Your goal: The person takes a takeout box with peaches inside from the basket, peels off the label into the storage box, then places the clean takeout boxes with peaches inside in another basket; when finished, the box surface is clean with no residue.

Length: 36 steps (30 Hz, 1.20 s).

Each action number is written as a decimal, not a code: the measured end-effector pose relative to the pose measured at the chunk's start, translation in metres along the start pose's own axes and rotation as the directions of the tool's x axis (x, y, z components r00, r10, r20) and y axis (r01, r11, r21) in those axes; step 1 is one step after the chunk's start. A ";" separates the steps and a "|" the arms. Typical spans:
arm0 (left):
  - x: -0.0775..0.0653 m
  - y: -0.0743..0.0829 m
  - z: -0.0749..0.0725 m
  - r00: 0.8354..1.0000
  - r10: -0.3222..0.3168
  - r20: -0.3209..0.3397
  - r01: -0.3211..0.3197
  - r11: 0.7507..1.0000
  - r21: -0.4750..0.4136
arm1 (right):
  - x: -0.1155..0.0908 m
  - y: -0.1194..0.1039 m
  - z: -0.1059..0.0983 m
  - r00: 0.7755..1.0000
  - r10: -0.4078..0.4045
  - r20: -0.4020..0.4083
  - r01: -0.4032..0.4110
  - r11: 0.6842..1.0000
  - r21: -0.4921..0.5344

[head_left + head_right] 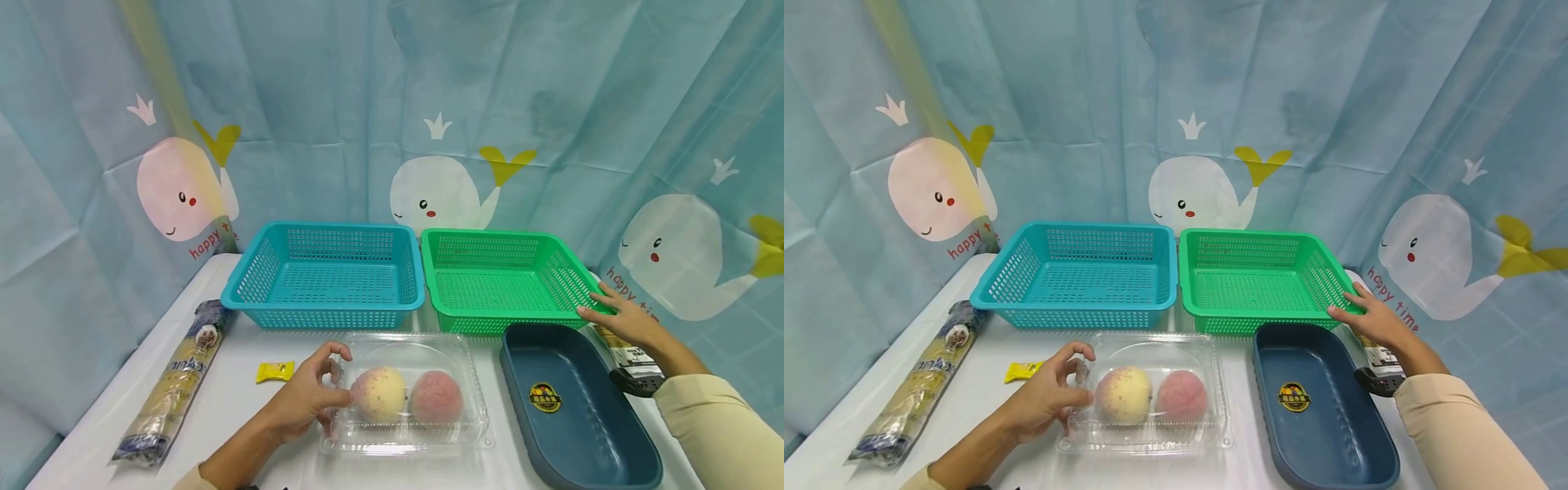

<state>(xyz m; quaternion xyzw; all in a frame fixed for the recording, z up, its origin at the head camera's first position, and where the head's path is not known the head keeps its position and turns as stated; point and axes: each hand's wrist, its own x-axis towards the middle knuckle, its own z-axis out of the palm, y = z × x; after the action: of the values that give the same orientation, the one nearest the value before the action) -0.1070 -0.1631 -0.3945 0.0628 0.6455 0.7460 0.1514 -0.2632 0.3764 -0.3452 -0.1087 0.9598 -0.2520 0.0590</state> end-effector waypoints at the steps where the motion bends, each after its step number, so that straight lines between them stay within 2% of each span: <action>1: -0.001 0.001 0.000 1.000 0.001 0.003 -0.001 1.000 -0.003 | 0.000 0.000 0.000 1.000 0.002 0.000 -0.002 1.000 -0.001; 6: -0.005 0.010 0.001 1.000 0.012 0.016 -0.011 1.000 -0.016 | 0.001 0.001 0.001 1.000 -0.003 -0.009 0.003 1.000 -0.009; 10: -0.007 0.021 0.002 0.998 0.048 0.028 -0.047 0.999 -0.022 | 0.002 0.001 0.002 1.000 0.000 -0.018 -0.001 1.000 -0.013; 15: -0.009 0.040 0.005 0.995 0.085 0.043 -0.083 0.996 -0.043 | 0.001 0.001 0.001 1.000 0.006 -0.004 -0.006 1.000 0.020; 20: -0.006 0.062 0.010 0.995 0.102 0.007 -0.102 0.994 -0.036 | 0.002 0.001 0.001 1.000 0.002 -0.004 -0.002 1.000 0.018; 26: 0.003 0.089 0.020 0.991 0.133 -0.028 -0.133 0.991 0.010 | 0.001 -0.001 -0.001 1.000 -0.023 -0.005 0.023 1.000 0.006; 32: 0.024 0.115 0.034 0.986 0.149 -0.068 -0.144 0.987 0.068 | 0.002 0.000 -0.002 1.000 -0.024 -0.002 0.024 1.000 0.009; 36: 0.038 0.133 0.044 0.983 0.169 -0.064 -0.163 0.982 0.095 | 0.004 -0.001 -0.001 1.000 -0.019 0.000 0.019 1.000 0.013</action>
<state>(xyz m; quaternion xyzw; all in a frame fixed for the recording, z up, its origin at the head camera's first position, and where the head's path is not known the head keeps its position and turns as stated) -0.1495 -0.1257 -0.2609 0.0961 0.6759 0.7281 0.0623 -0.2668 0.3751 -0.3442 -0.1173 0.9571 -0.2587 0.0573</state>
